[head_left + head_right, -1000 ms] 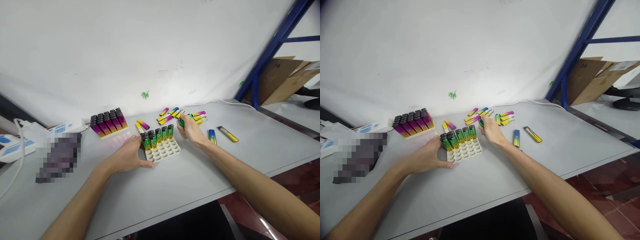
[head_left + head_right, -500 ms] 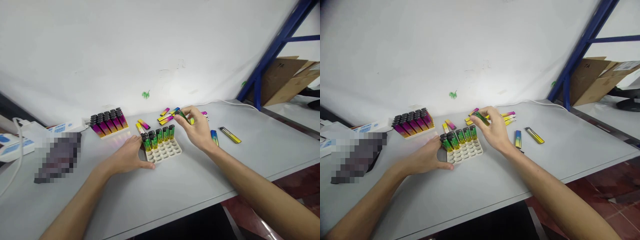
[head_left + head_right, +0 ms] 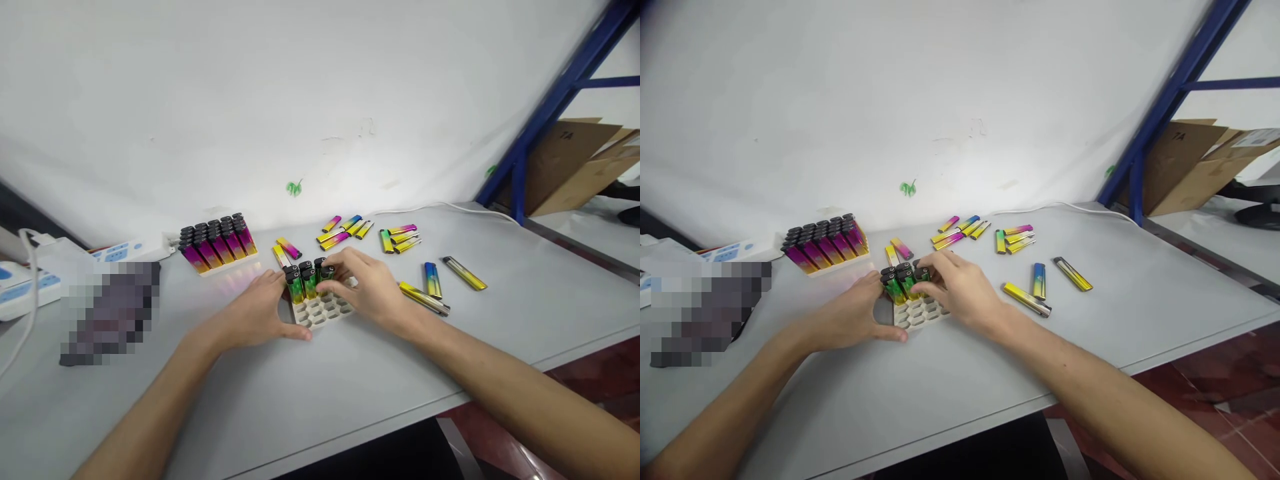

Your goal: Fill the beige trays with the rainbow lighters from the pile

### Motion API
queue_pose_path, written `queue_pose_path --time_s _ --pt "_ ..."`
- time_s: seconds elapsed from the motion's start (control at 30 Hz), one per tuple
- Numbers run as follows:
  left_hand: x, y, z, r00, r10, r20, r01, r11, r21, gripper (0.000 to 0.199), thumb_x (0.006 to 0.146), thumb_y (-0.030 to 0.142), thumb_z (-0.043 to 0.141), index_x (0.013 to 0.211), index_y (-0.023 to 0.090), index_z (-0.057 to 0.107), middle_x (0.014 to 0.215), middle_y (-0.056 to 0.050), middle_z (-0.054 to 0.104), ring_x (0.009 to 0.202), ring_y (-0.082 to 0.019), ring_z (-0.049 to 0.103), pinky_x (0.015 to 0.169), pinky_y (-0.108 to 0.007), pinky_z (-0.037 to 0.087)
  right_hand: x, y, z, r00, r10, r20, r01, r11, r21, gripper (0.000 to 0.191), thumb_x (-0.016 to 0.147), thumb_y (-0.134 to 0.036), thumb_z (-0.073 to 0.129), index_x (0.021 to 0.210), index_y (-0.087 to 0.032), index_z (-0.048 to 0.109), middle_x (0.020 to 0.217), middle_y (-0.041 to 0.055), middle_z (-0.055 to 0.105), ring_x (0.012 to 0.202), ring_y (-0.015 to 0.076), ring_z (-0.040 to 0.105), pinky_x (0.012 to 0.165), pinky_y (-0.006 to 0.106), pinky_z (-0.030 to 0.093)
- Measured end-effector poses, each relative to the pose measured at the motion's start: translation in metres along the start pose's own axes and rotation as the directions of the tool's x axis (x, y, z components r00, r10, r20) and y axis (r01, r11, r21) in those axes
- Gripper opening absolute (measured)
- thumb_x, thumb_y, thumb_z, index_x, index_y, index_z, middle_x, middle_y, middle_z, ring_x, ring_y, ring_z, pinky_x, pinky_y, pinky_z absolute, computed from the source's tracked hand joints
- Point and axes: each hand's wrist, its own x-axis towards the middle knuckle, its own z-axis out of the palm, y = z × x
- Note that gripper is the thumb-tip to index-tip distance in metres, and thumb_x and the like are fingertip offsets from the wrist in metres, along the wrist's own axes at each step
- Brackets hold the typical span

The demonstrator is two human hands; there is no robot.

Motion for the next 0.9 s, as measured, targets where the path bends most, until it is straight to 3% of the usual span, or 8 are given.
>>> queue_pose_path --time_s 0.17,0.37,0.57,0.73,0.9 --pt "0.0 0.0 0.0 1.0 -0.002 -0.015 0.001 1.0 -0.014 0.077 0.058 0.074 0.074 0.111 0.02 0.061 0.112 -0.011 0.063 0.109 -0.037 0.055 0.09 -0.047 0.048 0.001 0.001 -0.007 0.995 0.089 0.048 -0.08 0.985 -0.153 0.028 0.086 -0.036 0.074 0.107 -0.024 0.061 0.09 0.0014 0.071 0.07 0.0144 0.065 0.064 0.026 0.05" --pt "0.0 0.0 0.0 0.999 0.021 -0.026 -0.021 1.0 -0.021 0.082 0.06 0.073 0.075 0.123 0.022 0.06 0.12 -0.011 0.063 0.114 -0.038 0.055 0.096 -0.049 0.046 0.003 -0.002 -0.014 0.992 0.091 0.085 -0.06 0.946 -0.319 0.023 0.091 -0.042 0.067 0.106 -0.025 0.063 0.089 0.0007 0.071 0.067 0.0128 0.061 0.06 0.024 0.043" --pt "0.0 -0.002 0.001 0.996 0.076 -0.052 -0.078 0.996 -0.041 0.079 0.063 0.068 0.076 0.128 0.026 0.059 0.122 -0.008 0.064 0.115 -0.036 0.056 0.098 -0.047 0.046 0.005 -0.004 -0.016 0.997 -0.001 0.079 0.032 0.919 -0.392 0.019 0.095 -0.042 0.063 0.103 -0.025 0.067 0.09 -0.0009 0.072 0.063 0.0099 0.057 0.056 0.023 0.037" --pt "0.001 -0.004 0.002 0.996 0.073 -0.052 -0.075 0.996 -0.04 0.077 0.065 0.067 0.076 0.129 0.028 0.059 0.118 -0.007 0.065 0.11 -0.035 0.058 0.096 -0.047 0.048 0.004 -0.003 -0.014 0.989 -0.143 0.048 0.15 0.903 -0.403 0.033 0.098 -0.05 0.053 0.103 -0.024 0.073 0.086 0.001 0.07 0.06 0.0093 0.054 0.053 0.024 0.034" --pt "0.001 -0.003 0.001 0.998 0.064 -0.02 -0.064 0.998 -0.028 0.082 0.065 0.069 0.076 0.132 0.027 0.055 0.126 -0.009 0.061 0.119 -0.037 0.053 0.1 -0.05 0.045 0.009 -0.005 -0.022 0.989 -0.148 -0.028 0.13 0.934 -0.333 0.038 0.101 -0.045 0.047 0.093 -0.021 0.075 0.078 0.0011 0.067 0.06 0.0094 0.054 0.056 0.024 0.037"
